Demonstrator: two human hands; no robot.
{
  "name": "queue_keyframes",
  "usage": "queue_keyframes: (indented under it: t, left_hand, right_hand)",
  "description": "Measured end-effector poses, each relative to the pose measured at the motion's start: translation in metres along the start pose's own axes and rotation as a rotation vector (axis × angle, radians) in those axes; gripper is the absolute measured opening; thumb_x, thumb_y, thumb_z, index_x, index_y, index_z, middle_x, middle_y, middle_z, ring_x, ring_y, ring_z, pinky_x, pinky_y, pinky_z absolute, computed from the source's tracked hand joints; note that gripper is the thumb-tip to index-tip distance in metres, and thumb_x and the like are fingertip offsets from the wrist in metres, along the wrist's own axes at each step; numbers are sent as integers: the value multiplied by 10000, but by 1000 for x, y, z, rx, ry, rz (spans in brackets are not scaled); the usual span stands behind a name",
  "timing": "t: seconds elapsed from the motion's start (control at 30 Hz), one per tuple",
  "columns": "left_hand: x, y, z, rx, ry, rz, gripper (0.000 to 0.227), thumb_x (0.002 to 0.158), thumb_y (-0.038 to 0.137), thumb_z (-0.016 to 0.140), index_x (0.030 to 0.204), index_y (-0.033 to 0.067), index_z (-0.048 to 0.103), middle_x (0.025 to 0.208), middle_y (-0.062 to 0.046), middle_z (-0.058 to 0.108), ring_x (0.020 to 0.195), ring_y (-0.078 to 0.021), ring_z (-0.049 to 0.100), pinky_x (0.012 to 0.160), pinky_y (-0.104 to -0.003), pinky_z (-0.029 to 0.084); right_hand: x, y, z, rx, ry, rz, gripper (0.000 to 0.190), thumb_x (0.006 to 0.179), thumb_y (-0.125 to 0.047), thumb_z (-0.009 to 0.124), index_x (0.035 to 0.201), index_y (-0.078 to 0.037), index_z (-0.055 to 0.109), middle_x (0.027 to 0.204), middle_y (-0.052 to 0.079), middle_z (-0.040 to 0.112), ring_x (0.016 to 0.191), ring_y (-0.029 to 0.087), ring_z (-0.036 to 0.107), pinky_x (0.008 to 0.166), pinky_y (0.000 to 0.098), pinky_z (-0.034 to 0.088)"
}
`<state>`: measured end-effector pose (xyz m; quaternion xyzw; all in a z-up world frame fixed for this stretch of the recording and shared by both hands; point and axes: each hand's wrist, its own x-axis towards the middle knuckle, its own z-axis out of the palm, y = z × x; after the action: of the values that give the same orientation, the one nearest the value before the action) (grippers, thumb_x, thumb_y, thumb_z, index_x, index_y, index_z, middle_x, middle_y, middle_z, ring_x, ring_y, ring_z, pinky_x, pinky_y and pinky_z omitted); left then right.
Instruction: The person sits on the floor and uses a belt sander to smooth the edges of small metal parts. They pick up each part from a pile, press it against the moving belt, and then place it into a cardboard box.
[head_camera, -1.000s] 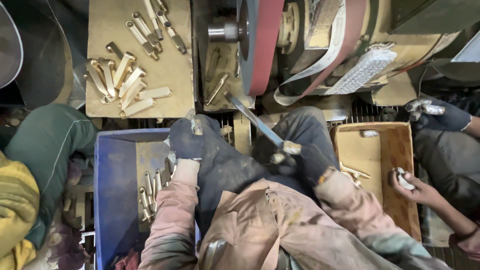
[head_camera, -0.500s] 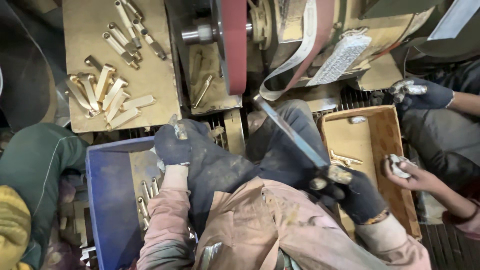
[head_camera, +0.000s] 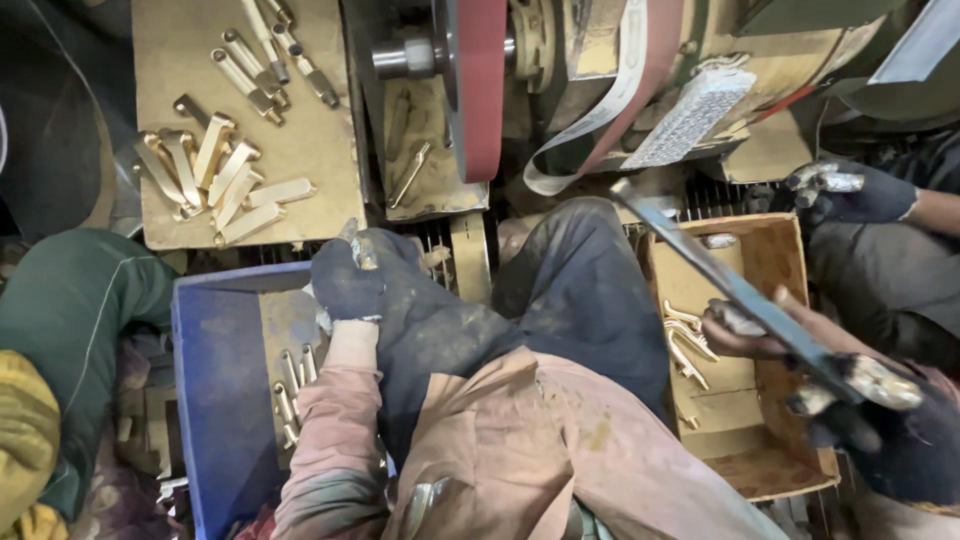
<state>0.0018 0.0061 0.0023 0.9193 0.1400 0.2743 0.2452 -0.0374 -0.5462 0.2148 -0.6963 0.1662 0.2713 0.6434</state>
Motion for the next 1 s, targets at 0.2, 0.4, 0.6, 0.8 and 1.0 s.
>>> queue_keyframes:
  t: [0.2, 0.4, 0.6, 0.8, 1.0]
  left_hand:
    - [-2, 1, 5, 29, 126, 75, 342, 923, 192, 726, 1232, 51, 757, 906, -184, 696, 837, -393, 657, 795, -512, 528]
    - [-2, 0, 3, 19, 92, 71, 364, 907, 187, 723, 1240, 45, 753, 895, -175, 692, 842, -392, 657, 811, -511, 534]
    - [-3, 13, -9, 80, 67, 89, 314, 858, 231, 742, 1109, 45, 712, 896, -185, 671, 825, -408, 633, 770, -522, 505]
    - [-7, 24, -21, 84, 62, 145, 422, 833, 169, 719, 1227, 19, 724, 887, -185, 652, 778, -402, 606, 720, -524, 490]
    - [17, 5, -14, -154, 15, -28, 394, 804, 40, 672, 1189, 25, 752, 909, -194, 696, 832, -372, 673, 773, -444, 549]
  right_hand:
    - [-6, -9, 5, -187, 152, -104, 414, 1069, -393, 499, 1172, -44, 698, 770, 135, 683, 592, 223, 609, 588, 348, 499]
    - [-10, -12, 4, -393, 285, -182, 323, 1067, -311, 555, 1204, -70, 721, 834, 137, 705, 640, 236, 632, 625, 360, 505]
    - [-1, -24, 21, -629, 426, -268, 255, 1065, -230, 611, 1237, -97, 745, 897, 138, 726, 689, 249, 654, 662, 372, 512]
    - [14, -21, 47, -1001, 718, -274, 231, 1064, -149, 666, 1269, -123, 768, 961, 140, 748, 738, 262, 676, 699, 384, 518]
    - [107, 15, 104, -160, 170, -468, 336, 965, -113, 669, 1275, 15, 685, 1060, 73, 763, 953, 119, 711, 877, 250, 558]
